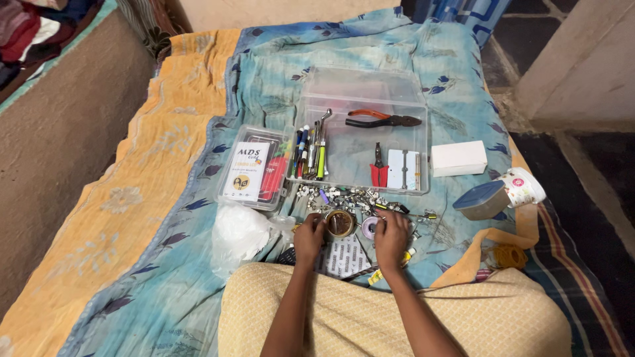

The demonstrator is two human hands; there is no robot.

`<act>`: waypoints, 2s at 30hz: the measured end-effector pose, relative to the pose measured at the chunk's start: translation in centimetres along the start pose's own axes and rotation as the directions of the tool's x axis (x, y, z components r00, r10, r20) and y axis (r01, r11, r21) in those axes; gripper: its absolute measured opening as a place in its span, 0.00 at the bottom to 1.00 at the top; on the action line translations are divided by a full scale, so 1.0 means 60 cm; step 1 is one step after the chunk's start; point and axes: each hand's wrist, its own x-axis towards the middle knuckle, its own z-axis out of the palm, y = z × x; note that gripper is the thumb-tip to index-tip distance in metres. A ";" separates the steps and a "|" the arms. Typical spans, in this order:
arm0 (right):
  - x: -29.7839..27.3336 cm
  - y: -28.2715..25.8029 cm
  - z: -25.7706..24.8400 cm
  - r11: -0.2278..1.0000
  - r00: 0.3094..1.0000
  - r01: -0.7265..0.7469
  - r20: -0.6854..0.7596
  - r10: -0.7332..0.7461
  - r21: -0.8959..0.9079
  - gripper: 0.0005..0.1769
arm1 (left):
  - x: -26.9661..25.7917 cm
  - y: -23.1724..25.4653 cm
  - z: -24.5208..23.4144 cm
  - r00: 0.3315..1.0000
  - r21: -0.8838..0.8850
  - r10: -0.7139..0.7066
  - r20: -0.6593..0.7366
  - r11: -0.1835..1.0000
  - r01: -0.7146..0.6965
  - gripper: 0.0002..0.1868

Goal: The person sits on a bed and works on small metal lock parts using pliers, a screwdriver, and a tube of adhesive. They pick up and set down various components, apply glue to a part, and handle a rubber band and a small white box.

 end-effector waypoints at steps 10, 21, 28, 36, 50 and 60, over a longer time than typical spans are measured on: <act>-0.016 -0.001 0.045 0.953 0.903 -0.176 0.426 0.056 0.247 0.19 | 0.002 -0.010 0.007 0.997 -0.133 0.072 0.029 0.989 -0.067 0.12; -0.012 -0.056 0.029 0.981 0.842 0.161 0.504 -0.194 0.110 0.54 | -0.026 0.036 -0.011 0.966 -0.079 0.245 -0.077 0.965 -0.251 0.09; -0.025 -0.017 0.051 0.975 0.886 0.011 0.449 -0.112 0.221 0.37 | -0.028 0.033 -0.008 0.986 -0.090 0.164 0.039 0.983 -0.160 0.14; -0.020 -0.028 0.037 0.952 0.835 -0.099 0.544 -0.079 0.290 0.53 | -0.027 0.034 -0.009 0.997 -0.225 -0.079 0.026 0.971 0.083 0.13; -0.022 0.009 0.043 0.716 0.707 -0.462 0.705 -0.060 0.524 0.57 | -0.027 0.013 -0.054 0.878 -0.112 -0.133 -0.459 0.990 0.091 0.14; 0.001 -0.033 0.019 0.359 0.696 -0.639 0.710 -0.108 0.681 0.57 | -0.065 0.089 -0.059 0.921 -0.612 -0.250 0.300 0.690 0.387 0.23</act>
